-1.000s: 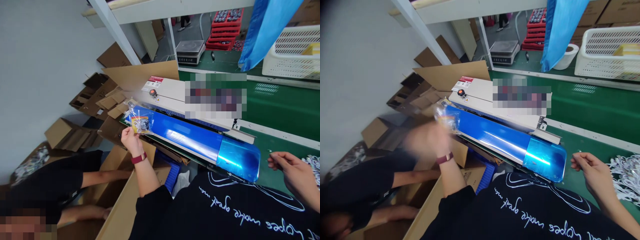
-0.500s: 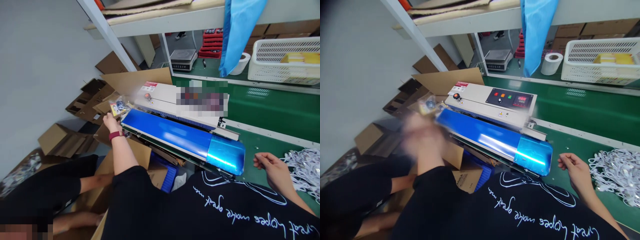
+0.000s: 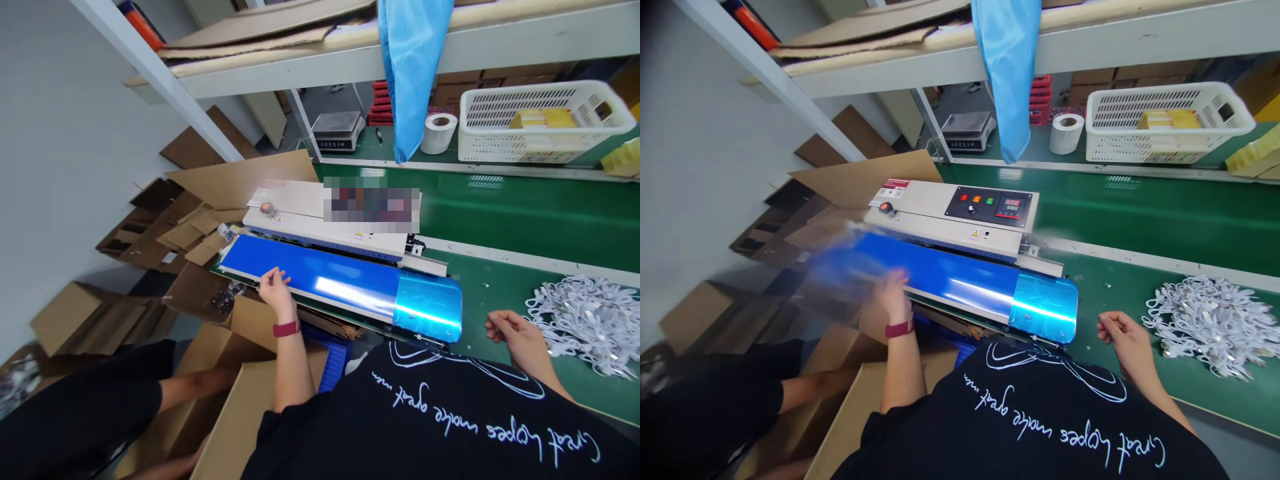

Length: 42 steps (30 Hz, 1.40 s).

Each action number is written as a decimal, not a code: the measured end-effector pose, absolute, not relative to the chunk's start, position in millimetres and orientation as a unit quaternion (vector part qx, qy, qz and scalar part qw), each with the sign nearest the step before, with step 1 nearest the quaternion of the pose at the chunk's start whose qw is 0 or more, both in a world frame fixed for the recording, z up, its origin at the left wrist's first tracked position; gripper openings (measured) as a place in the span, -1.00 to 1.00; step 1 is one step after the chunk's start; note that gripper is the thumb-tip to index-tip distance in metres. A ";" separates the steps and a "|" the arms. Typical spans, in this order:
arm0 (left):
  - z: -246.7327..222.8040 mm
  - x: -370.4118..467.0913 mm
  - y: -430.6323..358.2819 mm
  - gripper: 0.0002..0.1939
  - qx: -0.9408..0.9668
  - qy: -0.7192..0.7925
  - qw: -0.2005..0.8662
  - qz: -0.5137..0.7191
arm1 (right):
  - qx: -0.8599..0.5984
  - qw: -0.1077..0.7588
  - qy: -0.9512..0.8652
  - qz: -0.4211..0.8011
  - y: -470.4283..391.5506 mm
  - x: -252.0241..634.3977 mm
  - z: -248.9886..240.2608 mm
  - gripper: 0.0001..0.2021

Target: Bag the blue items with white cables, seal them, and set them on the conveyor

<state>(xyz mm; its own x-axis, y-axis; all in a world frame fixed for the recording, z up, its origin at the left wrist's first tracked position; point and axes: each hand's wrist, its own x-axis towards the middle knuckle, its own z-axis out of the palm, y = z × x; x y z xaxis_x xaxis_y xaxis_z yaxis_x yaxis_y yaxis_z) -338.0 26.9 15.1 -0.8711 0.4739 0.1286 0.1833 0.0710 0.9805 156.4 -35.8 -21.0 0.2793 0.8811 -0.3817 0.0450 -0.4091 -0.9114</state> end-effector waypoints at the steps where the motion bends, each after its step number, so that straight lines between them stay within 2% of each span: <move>1: 13.4 -327.6 23.6 -0.88 0.224 0.711 0.123 0.655 | -0.677 0.422 -0.347 0.493 -35.0 156.0 -20.6 -0.65; 12: 34.9 -199.2 1.8 -0.87 0.332 0.624 0.309 0.637 | -0.677 0.441 -0.367 0.461 -35.9 161.4 -12.7 -0.63; 18: 51.4 -137.9 3.8 -0.88 0.414 0.557 0.404 0.596 | -0.703 0.443 -0.365 0.419 -50.6 192.7 -23.5 -0.76; 23: 61.0 -84.6 4.5 -0.89 0.450 0.548 0.465 0.529 | -0.808 0.313 -0.372 0.333 -81.1 256.5 -59.9 -0.87; 27: 66.6 -32.7 3.2 -0.86 0.447 0.584 0.483 0.475 | -0.868 0.250 -0.317 0.290 -110.5 328.9 -88.7 -0.92; 33: 52.3 62.0 11.6 -0.65 0.466 0.612 0.545 0.333 | -0.893 0.213 -0.333 0.215 -110.0 402.0 -99.8 -0.84; 37: 34.8 131.6 25.5 -0.48 0.523 0.562 0.588 0.255 | -0.875 0.175 -0.410 0.189 -92.0 413.0 -139.6 -0.80; 42: 22.8 184.1 34.6 -0.40 0.541 0.556 0.575 0.260 | -0.835 0.252 -0.453 0.185 -76.6 430.1 -188.8 -0.82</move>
